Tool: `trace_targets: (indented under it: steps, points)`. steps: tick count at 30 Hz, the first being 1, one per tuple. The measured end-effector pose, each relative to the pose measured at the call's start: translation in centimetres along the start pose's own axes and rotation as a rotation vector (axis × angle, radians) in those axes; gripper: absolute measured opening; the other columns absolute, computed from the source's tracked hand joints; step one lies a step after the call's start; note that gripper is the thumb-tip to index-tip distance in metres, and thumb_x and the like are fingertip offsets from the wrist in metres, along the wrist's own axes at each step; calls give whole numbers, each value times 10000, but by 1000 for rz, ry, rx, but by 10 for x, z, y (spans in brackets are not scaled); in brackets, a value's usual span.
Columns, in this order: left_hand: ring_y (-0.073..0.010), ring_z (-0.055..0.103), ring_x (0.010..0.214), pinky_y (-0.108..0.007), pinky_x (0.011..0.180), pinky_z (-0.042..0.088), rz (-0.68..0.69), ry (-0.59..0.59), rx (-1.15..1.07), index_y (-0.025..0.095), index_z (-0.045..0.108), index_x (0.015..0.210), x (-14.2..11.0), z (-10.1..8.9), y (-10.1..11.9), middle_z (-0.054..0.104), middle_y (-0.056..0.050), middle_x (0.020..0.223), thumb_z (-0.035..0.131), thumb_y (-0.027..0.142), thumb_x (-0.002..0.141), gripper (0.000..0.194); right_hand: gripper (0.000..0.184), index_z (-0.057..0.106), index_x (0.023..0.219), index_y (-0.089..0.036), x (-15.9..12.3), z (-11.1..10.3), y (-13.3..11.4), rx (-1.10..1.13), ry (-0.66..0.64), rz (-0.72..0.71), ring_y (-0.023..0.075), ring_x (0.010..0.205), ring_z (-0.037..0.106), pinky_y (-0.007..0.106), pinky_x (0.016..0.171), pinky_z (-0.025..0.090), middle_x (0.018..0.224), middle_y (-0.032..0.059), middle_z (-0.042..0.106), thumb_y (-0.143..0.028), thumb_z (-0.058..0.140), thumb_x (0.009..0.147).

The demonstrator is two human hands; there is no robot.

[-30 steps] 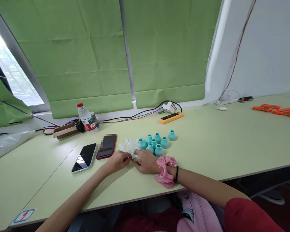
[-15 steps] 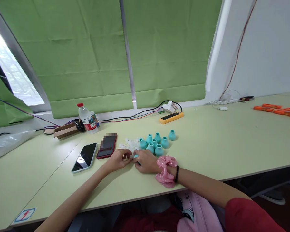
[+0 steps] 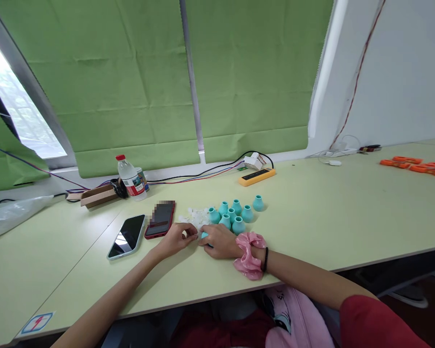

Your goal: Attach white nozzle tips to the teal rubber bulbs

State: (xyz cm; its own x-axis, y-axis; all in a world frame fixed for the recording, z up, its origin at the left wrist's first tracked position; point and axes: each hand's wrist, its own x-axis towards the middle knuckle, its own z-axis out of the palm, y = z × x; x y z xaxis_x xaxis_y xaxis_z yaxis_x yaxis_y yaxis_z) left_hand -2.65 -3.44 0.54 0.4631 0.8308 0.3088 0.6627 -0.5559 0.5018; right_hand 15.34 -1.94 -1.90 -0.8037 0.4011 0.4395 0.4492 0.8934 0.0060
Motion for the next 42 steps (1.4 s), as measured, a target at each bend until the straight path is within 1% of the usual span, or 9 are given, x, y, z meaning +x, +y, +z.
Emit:
trace_targets:
  steps: [2,9,13,16,23,30,33,38,42]
  points:
    - [-90,508,558,-183,536,386,3,10,-1,132,623,784,0,2,1,627,-30,673,477,190,708,174,262,610,915,-256,-1,3,3,5,9,-13,164,861,503,279,687,390,995,58,514,-189,454,716]
    - [-96,515,551,-179,510,376,54,-2,63,120,640,685,0,5,2,624,-42,634,447,127,703,194,245,613,888,-255,-1,2,2,34,-3,16,183,912,494,305,703,404,1073,55,504,-167,447,731]
    - [-104,531,576,-178,520,390,57,0,49,121,648,707,0,3,2,639,-52,680,448,110,683,202,244,611,874,-297,-2,1,0,70,-9,72,186,943,491,300,715,423,1057,29,527,-172,448,743]
    - [-104,541,591,-178,539,405,41,-3,10,126,651,749,-1,0,1,647,-49,714,443,101,668,225,225,614,868,-282,-2,3,0,86,0,84,190,948,494,305,724,434,1056,32,531,-179,456,745]
    - [-95,525,551,-170,517,412,-9,-50,-104,109,647,704,1,-2,-5,632,-36,639,527,199,655,158,198,608,873,-225,-3,8,4,104,34,43,193,925,514,332,746,439,1072,49,522,-191,457,749]
    - [-83,515,477,-185,491,428,-86,-113,-288,90,639,731,3,0,-13,630,-47,655,520,265,687,217,190,619,835,-252,-5,11,6,169,32,110,197,951,508,322,750,449,1069,36,536,-197,459,749]
    - [-82,516,479,-185,501,430,-79,-92,-253,91,640,721,3,0,-11,629,-43,640,511,245,688,203,202,620,850,-260,-5,12,6,168,21,113,200,960,503,330,760,444,1088,29,527,-198,457,747]
    - [-97,539,557,-173,524,420,-4,9,-111,103,650,701,0,3,-5,640,-46,658,488,170,673,178,216,621,855,-273,-4,11,4,145,36,103,198,968,500,332,773,438,1102,19,517,-187,460,740]
    - [-94,534,543,-174,525,417,30,43,-65,102,652,675,0,5,-3,642,-49,644,476,128,655,180,211,626,842,-280,-4,10,3,124,52,92,191,956,507,319,763,443,1090,19,524,-188,468,737]
